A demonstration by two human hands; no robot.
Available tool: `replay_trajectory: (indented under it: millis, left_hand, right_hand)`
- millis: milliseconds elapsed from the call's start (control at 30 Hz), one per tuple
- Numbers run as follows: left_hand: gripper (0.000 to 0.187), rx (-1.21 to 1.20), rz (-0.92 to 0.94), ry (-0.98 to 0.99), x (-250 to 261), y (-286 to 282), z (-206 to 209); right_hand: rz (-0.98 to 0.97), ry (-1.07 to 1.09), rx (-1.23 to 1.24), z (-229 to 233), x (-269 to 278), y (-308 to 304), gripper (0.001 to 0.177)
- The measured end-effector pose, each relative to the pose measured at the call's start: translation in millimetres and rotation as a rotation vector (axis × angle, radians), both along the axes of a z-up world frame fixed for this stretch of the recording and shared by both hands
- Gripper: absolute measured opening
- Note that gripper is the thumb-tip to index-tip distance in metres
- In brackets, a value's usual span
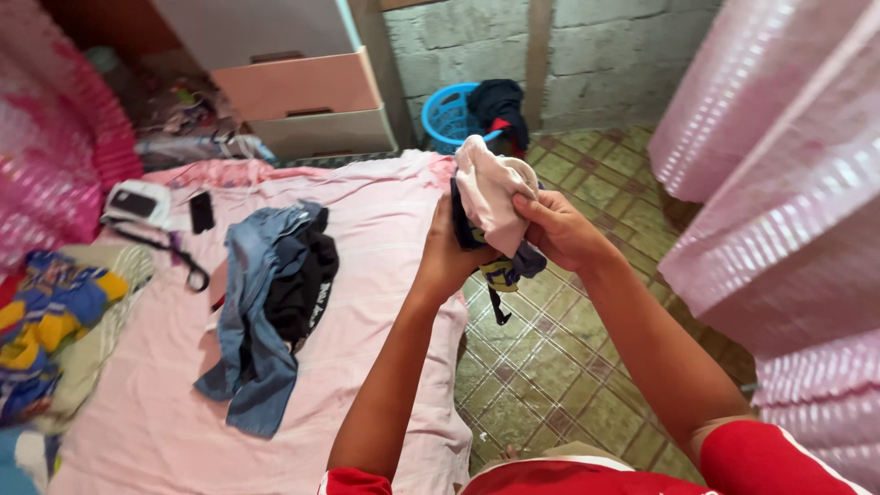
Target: The person retrieves several items including jeans, socks, shirts, and a container of noodles from a plastic dresser and places them on a bed.
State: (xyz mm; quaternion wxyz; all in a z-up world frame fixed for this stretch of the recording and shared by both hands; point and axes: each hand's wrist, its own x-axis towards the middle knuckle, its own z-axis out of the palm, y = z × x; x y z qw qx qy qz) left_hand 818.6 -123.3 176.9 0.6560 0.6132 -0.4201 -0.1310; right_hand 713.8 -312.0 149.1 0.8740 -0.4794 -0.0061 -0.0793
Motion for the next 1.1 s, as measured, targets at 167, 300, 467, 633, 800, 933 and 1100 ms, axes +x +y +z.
replay_trajectory:
  millis: [167,300,467,633,800,933,1100]
  left_hand:
    - [0.07,-0.005,0.15,0.049,35,27,-4]
    - [0.052,-0.021,0.269,0.101,63,37,-13]
    - [0.043,0.02,0.42,0.159,95,42,-20]
    - [0.035,0.039,0.492,0.111,121,43,-18]
    - [0.027,0.075,0.7,0.076,134,48,-18]
    - [0.025,-0.056,0.823,0.189,144,51,-21]
    - [0.024,-0.234,0.905,0.248,163,69,-29]
  right_hand:
    - [0.096,0.021,-0.062,0,60,9,0.037]
    - [0.186,0.015,-0.113,-6,114,7,0.032]
    - [0.279,-0.016,-0.134,-22,181,6,0.03]
    - [0.323,-0.007,-0.152,-24,231,-1,0.038]
    - [0.38,-0.052,-0.234,-12,265,-2,0.038]
    - [0.333,-0.062,-0.354,-8,282,4,0.023]
    - [0.415,-0.126,-0.299,-25,317,23,0.014]
